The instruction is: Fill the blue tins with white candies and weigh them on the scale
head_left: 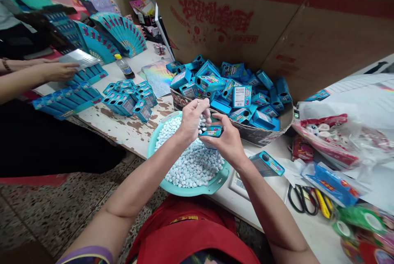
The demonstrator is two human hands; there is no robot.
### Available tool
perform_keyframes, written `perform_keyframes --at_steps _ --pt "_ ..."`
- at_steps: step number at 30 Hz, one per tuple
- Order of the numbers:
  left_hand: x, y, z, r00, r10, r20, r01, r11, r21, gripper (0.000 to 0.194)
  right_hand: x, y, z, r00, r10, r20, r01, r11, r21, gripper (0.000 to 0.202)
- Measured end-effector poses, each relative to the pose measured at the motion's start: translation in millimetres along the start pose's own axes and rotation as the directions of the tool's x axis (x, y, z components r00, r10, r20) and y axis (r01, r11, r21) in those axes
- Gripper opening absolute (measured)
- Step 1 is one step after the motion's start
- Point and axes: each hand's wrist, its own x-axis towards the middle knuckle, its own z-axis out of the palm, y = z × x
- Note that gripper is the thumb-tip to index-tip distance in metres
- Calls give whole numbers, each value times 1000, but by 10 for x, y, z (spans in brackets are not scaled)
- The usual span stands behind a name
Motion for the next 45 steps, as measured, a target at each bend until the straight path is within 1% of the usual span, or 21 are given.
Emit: perform_keyframes --at_steps 4,7,13,15,17,18,19,20,22,23,24,26,28,29,32,34,35,37,40,42,45 --pt "-30 -31 23 999 44 -17 -44 999 13 34 -3 23 -54 998 -8 -65 8 1000 6 68" --pt "-60 -60 42 998 62 -31 -61 998 30 37 -31 36 -64 999 -2 -39 2 1000 7 65" --pt "-104 -20 88 999 18 36 -21 996 82 41 -53 83 -59 1000 -7 -13 8 998 57 67" --pt "-87 12 33 999 39 28 -42 992 118 37 -90 87 -131 999 -19 -42 23 994 108 63" --pt "-50 10 -105 999 39 24 -44 966 256 28 -188 94 -272 993 -8 -120 25 989 142 58" --pt "-30 -11 -201 999 14 50 -32 923 384 24 -265 106 -363 984 4 -181 22 989 144 55" --pt "-14 -48 -307 994 -39 97 -20 840 543 20 -362 130 -463 969 18 -246 16 991 135 54" --pt "-6 -97 -414 980 -126 156 -21 710 704 17 -477 166 -564 949 37 -313 0 993 120 54" --pt "-16 -218 -592 911 -330 247 -103 398 912 15 -748 273 -753 896 90 -434 -60 995 83 55" --pt "-33 -277 -652 875 -403 270 -166 276 947 15 -896 337 -834 868 123 -482 -108 992 58 55" --pt "-52 -327 -689 847 -447 287 -223 192 956 16 -1049 402 -902 837 153 -525 -159 987 34 54" --pt "-88 -379 -715 819 -479 315 -298 114 948 13 -1353 512 -1007 783 207 -587 -263 965 -10 55" --pt "-101 -357 -723 818 -483 312 -274 149 950 8 -1635 573 -1081 739 271 -617 -363 931 -26 56" --pt "-98 -322 -738 826 -480 294 -213 215 953 7 -1762 585 -1112 716 309 -626 -411 911 -20 56" --pt "-78 -187 -846 873 -450 188 106 552 827 5 -2071 585 -1200 629 419 -655 -538 842 21 53" --pt "-73 -130 -932 899 -427 100 294 756 585 15 -2210 593 -1251 570 455 -685 -572 817 67 52" --pt "-74 -122 -961 904 -425 50 357 814 458 19 -2261 607 -1272 544 466 -698 -574 813 95 52" --pt "-75 -141 -970 884 -465 -47 457 840 292 19 -2336 658 -1301 502 492 -711 -578 803 147 56" --pt "-58 -181 -866 822 -564 -82 561 775 292 14 -2409 784 -1314 465 523 -714 -600 779 179 60" --pt "-35 -170 -751 821 -569 -41 537 746 395 13 -2450 893 -1310 464 511 -724 -590 788 178 61" --pt "12 -123 -526 839 -540 57 361 634 684 11 -2503 1052 -1298 468 500 -728 -547 811 206 61"
